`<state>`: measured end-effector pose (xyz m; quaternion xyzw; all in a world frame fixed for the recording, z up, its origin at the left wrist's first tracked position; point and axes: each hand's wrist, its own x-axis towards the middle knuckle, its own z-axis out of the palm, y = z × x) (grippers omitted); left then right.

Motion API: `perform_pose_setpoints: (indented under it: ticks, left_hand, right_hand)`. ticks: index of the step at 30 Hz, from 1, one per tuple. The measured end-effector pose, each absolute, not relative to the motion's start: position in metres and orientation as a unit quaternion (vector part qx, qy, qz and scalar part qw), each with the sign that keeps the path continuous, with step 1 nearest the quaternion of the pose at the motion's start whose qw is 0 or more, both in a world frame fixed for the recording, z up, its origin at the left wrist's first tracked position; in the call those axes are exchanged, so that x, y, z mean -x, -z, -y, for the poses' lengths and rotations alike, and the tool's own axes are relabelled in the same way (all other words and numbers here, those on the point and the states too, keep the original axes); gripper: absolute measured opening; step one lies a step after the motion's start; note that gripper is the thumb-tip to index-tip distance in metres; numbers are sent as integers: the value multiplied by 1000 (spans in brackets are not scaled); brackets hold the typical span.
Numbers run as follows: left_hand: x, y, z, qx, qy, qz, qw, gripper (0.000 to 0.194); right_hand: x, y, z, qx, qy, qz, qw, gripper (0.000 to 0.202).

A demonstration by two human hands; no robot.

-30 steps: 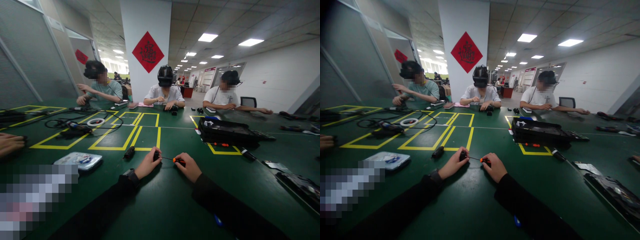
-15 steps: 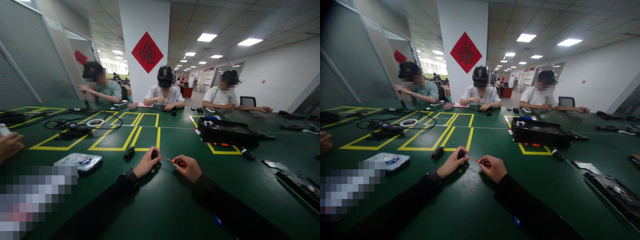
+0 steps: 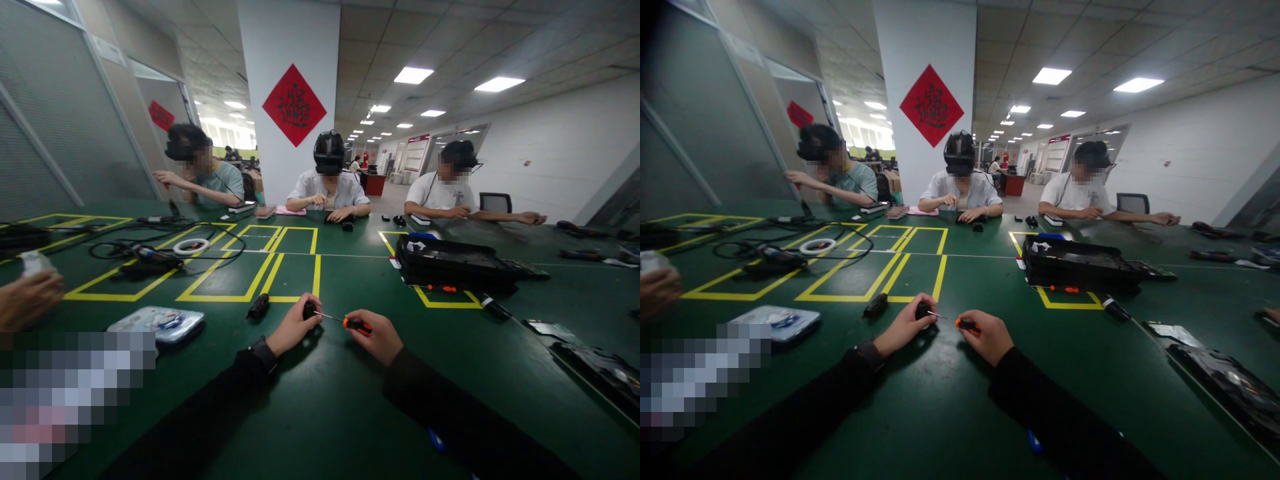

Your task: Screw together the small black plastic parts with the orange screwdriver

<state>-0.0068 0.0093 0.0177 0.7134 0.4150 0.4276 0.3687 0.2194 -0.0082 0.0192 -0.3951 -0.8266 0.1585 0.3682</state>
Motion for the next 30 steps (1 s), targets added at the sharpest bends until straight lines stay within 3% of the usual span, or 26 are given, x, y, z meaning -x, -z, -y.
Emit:
perform_pose_setpoints:
  ticks: [6, 30]
  left_hand:
    - [6, -14, -11, -724, -435, -403, 353, 18]
    - [6, -17, -9, -703, -434, -423, 372, 22]
  right_hand:
    - [-221, -26, 10, 399, -147, 838, 342, 19]
    - [-220, -24, 9, 395, -149, 823, 381, 20]
